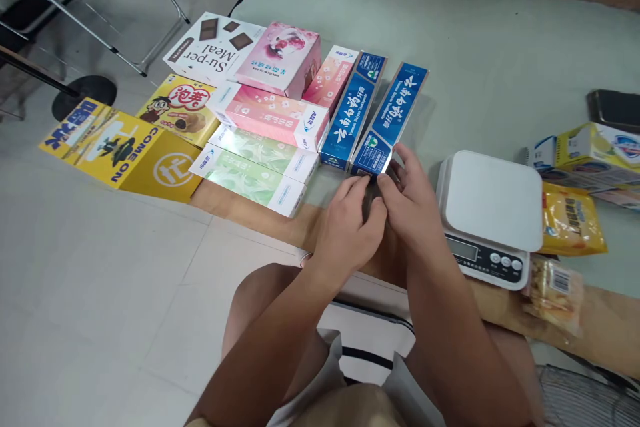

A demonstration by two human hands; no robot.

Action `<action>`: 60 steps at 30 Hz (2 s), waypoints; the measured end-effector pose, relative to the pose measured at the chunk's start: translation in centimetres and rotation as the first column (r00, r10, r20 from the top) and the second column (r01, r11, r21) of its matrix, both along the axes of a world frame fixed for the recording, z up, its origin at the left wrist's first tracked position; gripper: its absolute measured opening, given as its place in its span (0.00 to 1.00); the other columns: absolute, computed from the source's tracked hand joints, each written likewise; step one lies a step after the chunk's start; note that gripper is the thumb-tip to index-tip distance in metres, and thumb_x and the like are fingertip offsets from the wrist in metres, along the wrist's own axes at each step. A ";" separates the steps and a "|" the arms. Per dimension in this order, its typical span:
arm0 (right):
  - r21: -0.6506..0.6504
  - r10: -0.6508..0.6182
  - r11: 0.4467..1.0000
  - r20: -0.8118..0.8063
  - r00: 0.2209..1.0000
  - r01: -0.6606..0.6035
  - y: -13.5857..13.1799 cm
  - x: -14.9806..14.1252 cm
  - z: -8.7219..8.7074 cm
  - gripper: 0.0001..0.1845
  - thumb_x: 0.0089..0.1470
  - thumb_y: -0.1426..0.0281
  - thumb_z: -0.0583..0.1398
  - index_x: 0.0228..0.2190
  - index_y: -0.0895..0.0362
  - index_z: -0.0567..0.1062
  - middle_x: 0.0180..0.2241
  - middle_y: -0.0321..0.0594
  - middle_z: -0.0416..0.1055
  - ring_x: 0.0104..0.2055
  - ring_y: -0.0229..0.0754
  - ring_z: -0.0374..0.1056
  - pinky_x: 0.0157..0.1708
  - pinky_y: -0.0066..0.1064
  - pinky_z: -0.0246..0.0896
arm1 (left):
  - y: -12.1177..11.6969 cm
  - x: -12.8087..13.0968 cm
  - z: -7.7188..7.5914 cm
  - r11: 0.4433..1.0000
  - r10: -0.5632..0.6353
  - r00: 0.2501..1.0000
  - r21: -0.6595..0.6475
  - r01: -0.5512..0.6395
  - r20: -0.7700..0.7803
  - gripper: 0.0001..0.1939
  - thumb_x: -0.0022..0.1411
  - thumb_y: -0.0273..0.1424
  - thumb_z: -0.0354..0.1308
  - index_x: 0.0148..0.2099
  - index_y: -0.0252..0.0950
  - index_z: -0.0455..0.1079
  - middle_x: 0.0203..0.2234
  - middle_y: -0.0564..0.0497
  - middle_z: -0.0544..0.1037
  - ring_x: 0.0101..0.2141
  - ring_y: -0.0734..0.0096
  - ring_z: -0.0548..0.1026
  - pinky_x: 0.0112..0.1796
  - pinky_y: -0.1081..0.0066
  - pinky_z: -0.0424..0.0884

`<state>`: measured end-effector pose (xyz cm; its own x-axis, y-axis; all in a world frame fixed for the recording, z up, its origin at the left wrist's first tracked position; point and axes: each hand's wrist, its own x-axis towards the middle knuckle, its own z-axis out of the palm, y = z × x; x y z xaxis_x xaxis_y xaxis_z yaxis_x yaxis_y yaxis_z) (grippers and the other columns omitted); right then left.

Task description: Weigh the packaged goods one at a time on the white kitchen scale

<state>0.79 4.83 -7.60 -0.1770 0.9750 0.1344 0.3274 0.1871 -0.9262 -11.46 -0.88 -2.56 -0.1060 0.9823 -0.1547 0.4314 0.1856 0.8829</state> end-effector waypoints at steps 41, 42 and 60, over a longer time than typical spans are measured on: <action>0.136 -0.678 0.733 0.070 0.732 0.666 -5.3 22.0 4.1 0.12 0.58 0.70 0.58 0.45 0.50 0.72 0.46 0.43 0.78 0.48 0.48 0.77 0.53 0.50 0.74 | 0.1 16.7 1.3 0.790 -0.356 0.788 0.288 0.541 -0.503 0.13 0.69 0.30 0.52 0.50 0.37 0.75 0.47 0.43 0.83 0.51 0.55 0.77 0.51 0.57 0.71; 0.091 -0.692 0.722 0.102 0.714 0.686 -5.0 22.8 3.3 0.12 0.57 0.68 0.59 0.44 0.50 0.72 0.47 0.44 0.79 0.48 0.49 0.77 0.52 0.51 0.74 | 0.6 17.6 1.4 0.789 -0.361 0.769 0.267 0.553 -0.527 0.15 0.69 0.30 0.53 0.53 0.37 0.75 0.52 0.43 0.82 0.56 0.54 0.75 0.54 0.56 0.70; 0.057 -0.797 0.587 -0.132 0.589 0.807 -2.7 22.8 3.0 0.11 0.46 0.71 0.65 0.36 0.54 0.76 0.37 0.45 0.81 0.40 0.50 0.80 0.47 0.49 0.77 | -0.1 17.3 1.6 0.693 -0.436 0.713 0.301 0.655 -0.549 0.19 0.71 0.30 0.52 0.59 0.37 0.75 0.66 0.43 0.75 0.71 0.52 0.65 0.73 0.46 0.52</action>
<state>23.56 2.11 -4.57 0.6872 0.6947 0.2123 0.3148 -0.0214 -0.9489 5.86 -1.02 -0.97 0.5295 0.8155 0.2336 0.6490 -0.5668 0.5074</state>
